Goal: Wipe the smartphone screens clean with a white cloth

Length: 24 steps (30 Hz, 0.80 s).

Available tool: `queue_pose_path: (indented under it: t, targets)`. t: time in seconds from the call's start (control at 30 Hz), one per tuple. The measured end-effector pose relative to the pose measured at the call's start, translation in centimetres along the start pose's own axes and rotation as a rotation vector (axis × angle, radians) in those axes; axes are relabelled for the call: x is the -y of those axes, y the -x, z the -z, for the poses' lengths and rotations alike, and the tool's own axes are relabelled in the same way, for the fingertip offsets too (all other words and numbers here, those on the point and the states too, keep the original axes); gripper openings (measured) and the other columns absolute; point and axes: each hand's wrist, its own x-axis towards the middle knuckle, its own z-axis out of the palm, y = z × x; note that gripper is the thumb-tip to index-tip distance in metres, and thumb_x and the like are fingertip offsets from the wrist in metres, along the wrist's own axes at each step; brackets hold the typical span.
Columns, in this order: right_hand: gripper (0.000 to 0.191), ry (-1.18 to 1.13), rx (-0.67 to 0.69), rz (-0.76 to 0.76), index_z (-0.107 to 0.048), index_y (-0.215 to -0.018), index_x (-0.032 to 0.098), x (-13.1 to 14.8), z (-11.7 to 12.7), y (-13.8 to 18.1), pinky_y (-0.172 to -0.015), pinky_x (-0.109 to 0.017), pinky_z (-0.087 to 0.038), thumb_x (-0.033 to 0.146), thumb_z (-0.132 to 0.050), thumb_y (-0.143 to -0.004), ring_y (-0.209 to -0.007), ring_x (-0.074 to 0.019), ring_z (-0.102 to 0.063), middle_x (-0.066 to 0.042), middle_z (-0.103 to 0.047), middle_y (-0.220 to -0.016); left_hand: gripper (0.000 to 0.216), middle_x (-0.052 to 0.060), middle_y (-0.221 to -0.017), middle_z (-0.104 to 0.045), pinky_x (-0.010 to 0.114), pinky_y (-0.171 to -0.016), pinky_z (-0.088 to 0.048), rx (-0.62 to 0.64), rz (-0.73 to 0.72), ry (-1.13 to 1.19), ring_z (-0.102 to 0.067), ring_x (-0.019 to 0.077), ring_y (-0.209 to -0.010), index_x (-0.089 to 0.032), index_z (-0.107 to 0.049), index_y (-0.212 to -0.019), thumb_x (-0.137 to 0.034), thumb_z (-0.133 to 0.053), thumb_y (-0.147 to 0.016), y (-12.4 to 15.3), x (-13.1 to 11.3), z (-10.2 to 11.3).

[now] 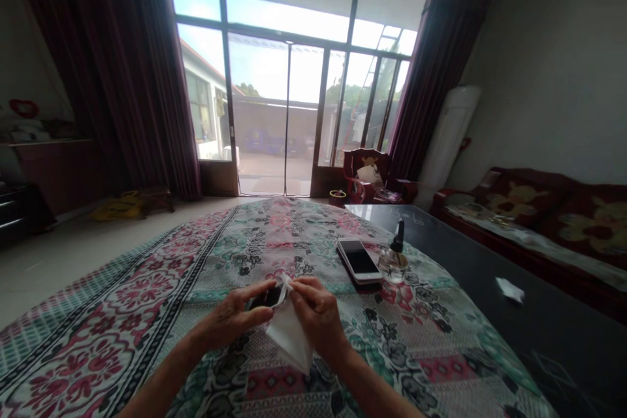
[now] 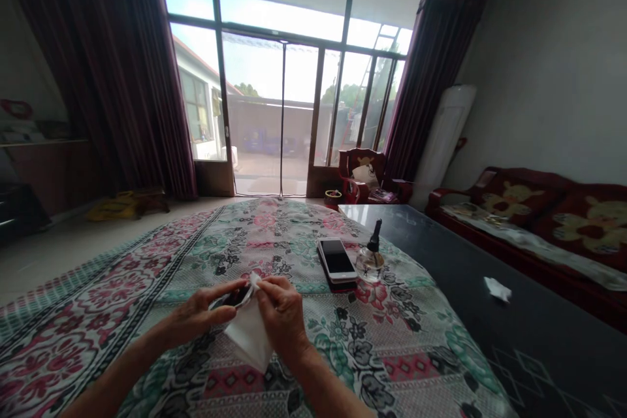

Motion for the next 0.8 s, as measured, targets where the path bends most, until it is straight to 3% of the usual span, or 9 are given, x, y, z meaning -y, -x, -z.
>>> queue_pose_path:
  t: [0.17,0.5,0.8]
  targets:
    - [0.019,-0.015,-0.043,-0.006,-0.074,-0.094,0.021,-0.6,0.2,-0.2,-0.079,-0.027,-0.051,0.025,-0.057,-0.085,-0.090,-0.0177,-0.063,-0.007,-0.067,-0.097,0.055,0.003,-0.135,-0.055,0.040,-0.108,-0.036,0.018,0.011,0.036,-0.048,0.0286,-0.126,-0.024,-0.053,-0.131,-0.042,-0.063,-0.080,0.1,-0.5,-0.2]
    - [0.022,-0.004,0.004,0.099,-0.073,-0.099,0.027,2.4,-1.0,1.1,-0.079,-0.027,-0.050,0.021,-0.056,-0.086,-0.091,-0.0165,-0.059,-0.006,-0.062,-0.097,0.056,0.002,-0.133,-0.057,0.039,-0.106,-0.039,-0.038,0.022,0.084,-0.050,0.0270,-0.124,-0.023,-0.051,-0.133,-0.044,-0.061,-0.082,0.1,0.6,0.3]
    - [0.020,0.022,-0.071,0.040,-0.073,-0.097,0.024,-0.3,0.0,0.0,-0.077,-0.026,-0.050,0.022,-0.056,-0.085,-0.089,-0.0166,-0.060,-0.006,-0.062,-0.095,0.056,0.004,-0.134,-0.056,0.040,-0.107,-0.038,0.024,0.014,0.136,-0.049,0.0292,-0.125,-0.023,-0.055,-0.129,-0.043,-0.065,-0.078,-0.1,0.3,-0.2]
